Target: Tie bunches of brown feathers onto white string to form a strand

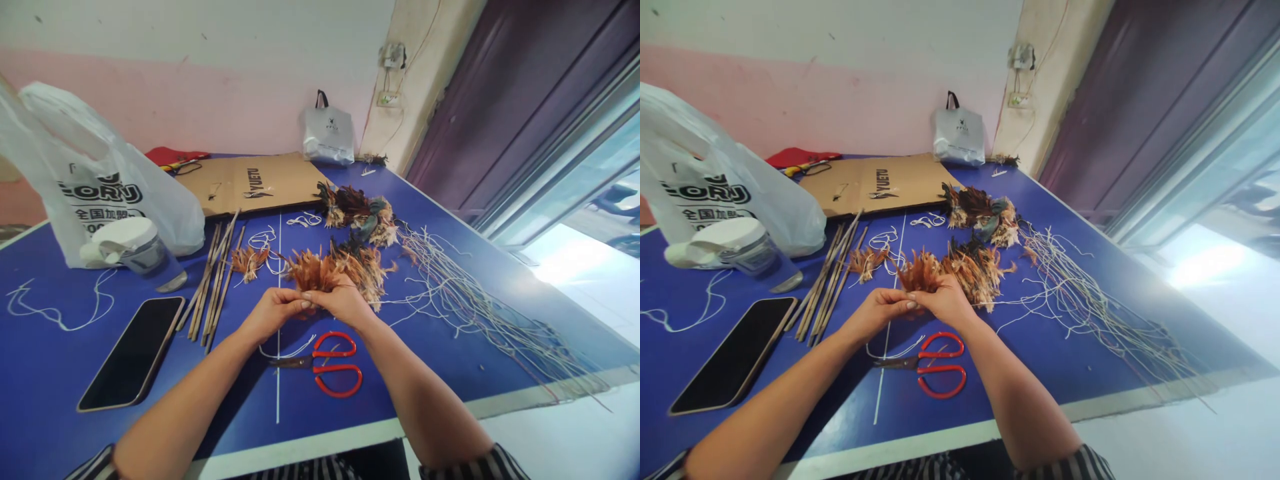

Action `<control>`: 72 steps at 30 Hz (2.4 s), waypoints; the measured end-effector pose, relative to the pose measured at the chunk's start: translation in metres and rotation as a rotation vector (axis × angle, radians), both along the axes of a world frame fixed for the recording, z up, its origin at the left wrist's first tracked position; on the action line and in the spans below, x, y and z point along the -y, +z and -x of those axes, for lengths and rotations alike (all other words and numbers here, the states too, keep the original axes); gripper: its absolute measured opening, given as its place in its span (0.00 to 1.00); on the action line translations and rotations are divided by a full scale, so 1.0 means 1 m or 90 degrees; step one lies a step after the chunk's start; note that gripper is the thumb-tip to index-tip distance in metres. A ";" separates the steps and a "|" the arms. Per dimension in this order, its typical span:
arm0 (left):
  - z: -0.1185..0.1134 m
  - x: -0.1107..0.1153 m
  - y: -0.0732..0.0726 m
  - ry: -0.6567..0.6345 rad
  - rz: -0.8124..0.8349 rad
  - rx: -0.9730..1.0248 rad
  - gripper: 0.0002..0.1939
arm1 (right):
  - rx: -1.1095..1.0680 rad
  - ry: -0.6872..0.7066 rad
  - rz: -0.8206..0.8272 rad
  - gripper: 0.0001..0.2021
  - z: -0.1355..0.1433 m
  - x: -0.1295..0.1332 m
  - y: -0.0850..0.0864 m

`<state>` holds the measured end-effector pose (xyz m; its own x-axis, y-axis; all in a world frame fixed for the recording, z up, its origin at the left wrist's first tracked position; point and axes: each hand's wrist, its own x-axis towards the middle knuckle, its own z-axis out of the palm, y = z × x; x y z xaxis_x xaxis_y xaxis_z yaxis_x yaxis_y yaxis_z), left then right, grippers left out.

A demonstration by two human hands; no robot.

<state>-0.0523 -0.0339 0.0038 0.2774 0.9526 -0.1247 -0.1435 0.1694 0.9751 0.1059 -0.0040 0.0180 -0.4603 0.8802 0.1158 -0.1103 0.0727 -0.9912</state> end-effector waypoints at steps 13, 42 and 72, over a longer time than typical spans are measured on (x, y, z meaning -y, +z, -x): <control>0.000 0.000 0.003 -0.016 -0.008 -0.045 0.07 | 0.179 -0.092 -0.143 0.07 0.002 0.006 -0.001; 0.018 -0.009 0.016 0.216 0.102 0.164 0.03 | 0.544 0.046 -0.397 0.04 -0.006 0.014 0.011; 0.031 0.033 0.005 0.127 0.142 0.091 0.08 | 0.259 0.182 0.076 0.02 0.000 0.014 0.005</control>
<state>-0.0830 -0.0667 0.0089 0.1174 0.9436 -0.3097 -0.3278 0.3312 0.8848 0.1056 -0.0179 0.0233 -0.6713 0.7087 -0.2169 0.2874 -0.0208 -0.9576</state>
